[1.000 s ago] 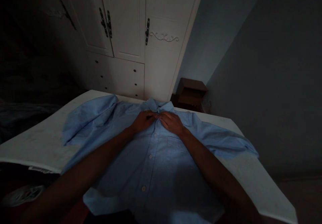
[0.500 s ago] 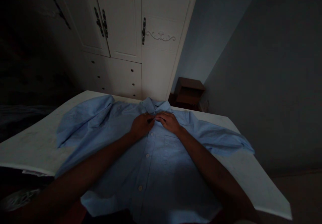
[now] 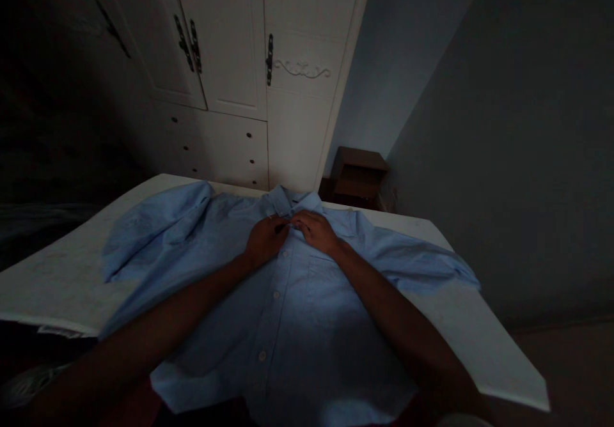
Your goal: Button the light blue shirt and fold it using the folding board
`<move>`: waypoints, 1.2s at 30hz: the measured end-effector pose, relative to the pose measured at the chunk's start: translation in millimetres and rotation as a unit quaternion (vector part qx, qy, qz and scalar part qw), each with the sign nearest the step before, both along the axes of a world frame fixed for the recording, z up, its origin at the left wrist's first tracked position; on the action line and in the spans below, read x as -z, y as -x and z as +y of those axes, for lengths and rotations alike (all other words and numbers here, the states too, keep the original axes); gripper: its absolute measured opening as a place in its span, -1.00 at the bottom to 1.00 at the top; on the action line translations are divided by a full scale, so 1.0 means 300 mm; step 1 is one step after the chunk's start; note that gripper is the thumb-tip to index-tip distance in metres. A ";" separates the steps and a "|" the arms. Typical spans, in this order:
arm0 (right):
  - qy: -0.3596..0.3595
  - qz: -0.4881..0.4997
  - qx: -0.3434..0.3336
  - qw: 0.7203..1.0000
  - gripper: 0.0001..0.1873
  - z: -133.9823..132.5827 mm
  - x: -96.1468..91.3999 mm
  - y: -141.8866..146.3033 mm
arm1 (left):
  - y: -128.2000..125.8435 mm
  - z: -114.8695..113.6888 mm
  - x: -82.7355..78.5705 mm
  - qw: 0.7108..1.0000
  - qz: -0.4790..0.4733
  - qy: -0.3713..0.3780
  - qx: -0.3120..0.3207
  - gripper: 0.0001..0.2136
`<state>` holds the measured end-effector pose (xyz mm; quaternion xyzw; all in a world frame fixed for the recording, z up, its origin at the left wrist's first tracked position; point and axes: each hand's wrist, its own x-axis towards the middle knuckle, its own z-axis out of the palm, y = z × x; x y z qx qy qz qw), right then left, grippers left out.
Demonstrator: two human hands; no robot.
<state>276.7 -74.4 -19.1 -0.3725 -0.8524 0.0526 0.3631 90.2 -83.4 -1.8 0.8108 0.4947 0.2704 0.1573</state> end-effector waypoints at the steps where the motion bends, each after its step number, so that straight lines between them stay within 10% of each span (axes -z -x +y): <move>1: -0.006 -0.013 0.001 1.000 -0.74 0.000 0.001 -0.001 | 0.000 0.000 0.001 1.000 0.001 0.001 -0.001 -0.74; 12: -0.034 0.007 0.080 0.996 -0.81 -0.027 -0.059 0.013 | 0.002 -0.006 -0.012 1.000 -0.016 0.015 -0.017 -0.74; 15: 0.072 0.068 0.121 0.988 -0.79 -0.026 -0.113 0.017 | 0.005 -0.005 -0.016 0.999 -0.035 0.018 -0.018 -0.74; 21: 0.517 0.223 0.056 0.825 -0.83 -0.037 -0.193 0.025 | 0.007 -0.016 -0.013 0.999 -0.034 -0.027 -0.016 -0.72; 28: 0.564 0.349 0.109 0.741 -0.85 -0.045 -0.166 0.047 | 0.009 -0.024 -0.021 0.996 0.014 -0.091 0.006 -0.73; 36: 0.547 0.360 0.113 0.747 -0.87 -0.042 -0.145 0.053 | 0.006 -0.017 -0.011 0.994 0.006 -0.104 0.027 -0.75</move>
